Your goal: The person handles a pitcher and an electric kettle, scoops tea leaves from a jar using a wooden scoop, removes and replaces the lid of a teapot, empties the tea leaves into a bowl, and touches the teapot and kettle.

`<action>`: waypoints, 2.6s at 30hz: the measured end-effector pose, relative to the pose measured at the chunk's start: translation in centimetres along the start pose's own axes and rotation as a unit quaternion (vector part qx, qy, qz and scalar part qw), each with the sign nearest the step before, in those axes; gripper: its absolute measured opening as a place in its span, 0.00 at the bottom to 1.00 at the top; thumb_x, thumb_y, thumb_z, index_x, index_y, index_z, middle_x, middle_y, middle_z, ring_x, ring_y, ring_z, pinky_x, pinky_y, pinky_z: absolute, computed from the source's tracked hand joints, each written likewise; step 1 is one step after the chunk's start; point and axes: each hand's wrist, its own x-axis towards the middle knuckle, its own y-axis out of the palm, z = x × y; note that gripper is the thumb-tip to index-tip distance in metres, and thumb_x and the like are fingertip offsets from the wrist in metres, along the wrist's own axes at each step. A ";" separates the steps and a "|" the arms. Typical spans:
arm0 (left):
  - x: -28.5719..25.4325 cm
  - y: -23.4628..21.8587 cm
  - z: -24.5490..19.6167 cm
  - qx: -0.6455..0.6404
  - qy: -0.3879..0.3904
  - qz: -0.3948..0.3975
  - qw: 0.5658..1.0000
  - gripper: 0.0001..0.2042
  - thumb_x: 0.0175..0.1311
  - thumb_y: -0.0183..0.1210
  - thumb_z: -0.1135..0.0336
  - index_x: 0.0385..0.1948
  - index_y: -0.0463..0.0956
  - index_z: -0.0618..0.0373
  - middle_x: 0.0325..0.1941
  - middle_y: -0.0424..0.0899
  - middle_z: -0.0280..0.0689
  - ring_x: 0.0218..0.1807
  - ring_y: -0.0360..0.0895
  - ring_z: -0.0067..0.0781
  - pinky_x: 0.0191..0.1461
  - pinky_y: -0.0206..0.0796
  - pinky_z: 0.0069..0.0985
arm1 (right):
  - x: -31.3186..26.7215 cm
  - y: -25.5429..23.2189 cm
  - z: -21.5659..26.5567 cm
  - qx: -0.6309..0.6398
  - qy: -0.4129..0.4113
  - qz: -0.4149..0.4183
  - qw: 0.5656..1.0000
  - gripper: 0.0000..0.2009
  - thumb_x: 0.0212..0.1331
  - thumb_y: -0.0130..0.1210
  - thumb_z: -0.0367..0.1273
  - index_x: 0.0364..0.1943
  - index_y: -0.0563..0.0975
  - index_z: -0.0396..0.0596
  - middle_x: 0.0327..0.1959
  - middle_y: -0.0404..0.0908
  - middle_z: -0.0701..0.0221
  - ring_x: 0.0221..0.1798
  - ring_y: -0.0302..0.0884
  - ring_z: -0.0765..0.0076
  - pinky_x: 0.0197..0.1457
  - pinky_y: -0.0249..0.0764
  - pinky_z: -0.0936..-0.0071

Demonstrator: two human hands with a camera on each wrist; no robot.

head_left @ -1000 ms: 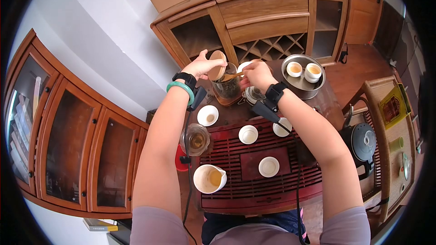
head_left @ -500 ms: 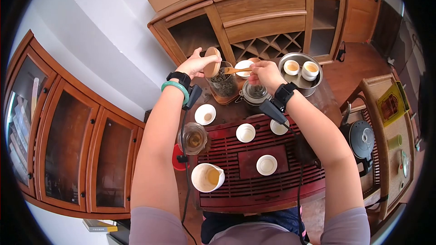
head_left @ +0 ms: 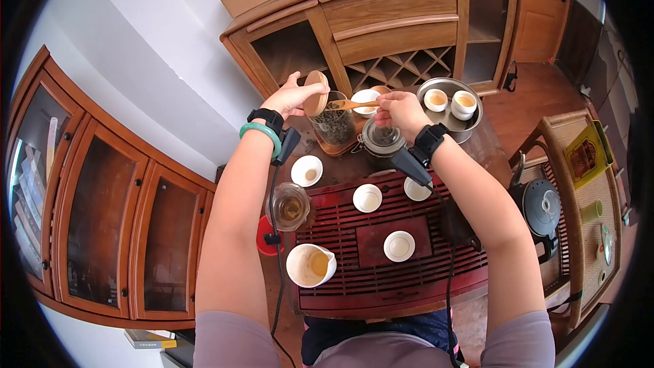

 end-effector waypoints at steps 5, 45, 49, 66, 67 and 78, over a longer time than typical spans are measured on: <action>-0.1 0.2 0.0 0.011 0.005 -0.001 1.000 0.58 0.40 0.67 0.49 0.67 0.29 0.58 0.64 0.57 0.55 0.59 0.66 0.47 0.60 0.59 0.40 | -0.4 -0.5 0.4 0.012 0.008 0.001 1.000 0.11 0.61 0.48 0.28 0.43 0.71 0.33 0.29 0.74 0.65 0.31 0.75 0.70 0.37 0.77 0.73; -0.6 4.3 -1.7 0.333 0.043 -0.054 0.940 0.58 0.32 0.69 0.42 0.65 0.46 0.65 0.67 0.54 0.54 0.68 0.54 0.45 0.68 0.50 0.31 | -17.2 -9.7 6.0 0.120 -0.148 -0.023 0.981 0.11 0.64 0.46 0.29 0.46 0.72 0.35 0.30 0.76 0.70 0.31 0.75 0.77 0.40 0.75 0.78; -2.4 4.7 -2.8 0.312 0.090 -0.079 0.942 0.53 0.38 0.68 0.45 0.64 0.48 0.66 0.66 0.55 0.56 0.68 0.55 0.46 0.68 0.51 0.32 | -19.5 -10.7 6.4 0.116 -0.156 -0.032 0.980 0.12 0.63 0.46 0.29 0.47 0.72 0.34 0.30 0.76 0.70 0.31 0.75 0.77 0.41 0.74 0.78; -19.6 22.5 -3.9 0.348 0.480 -0.006 0.805 0.11 0.51 0.61 0.64 0.36 0.78 0.53 0.30 0.80 0.31 0.39 0.73 0.31 0.48 0.51 0.32 | -30.7 -13.9 4.2 0.065 -0.178 -0.129 0.973 0.14 0.63 0.48 0.30 0.48 0.72 0.35 0.31 0.75 0.71 0.30 0.74 0.78 0.39 0.74 0.79; -19.6 23.3 -3.5 0.353 0.473 0.004 0.807 0.11 0.51 0.61 0.64 0.35 0.77 0.53 0.29 0.79 0.30 0.39 0.72 0.31 0.48 0.50 0.32 | -31.2 -14.2 3.7 0.060 -0.178 -0.135 0.973 0.14 0.63 0.48 0.30 0.48 0.72 0.35 0.31 0.75 0.70 0.30 0.74 0.78 0.39 0.75 0.79; -17.9 26.5 -2.0 0.275 0.487 -0.032 0.828 0.06 0.44 0.58 0.69 0.24 0.78 0.59 0.20 0.78 0.36 0.29 0.76 0.38 0.38 0.60 0.32 | -35.0 -15.4 0.2 0.052 -0.167 -0.196 0.965 0.13 0.63 0.48 0.29 0.48 0.72 0.35 0.31 0.75 0.69 0.30 0.75 0.78 0.38 0.75 0.79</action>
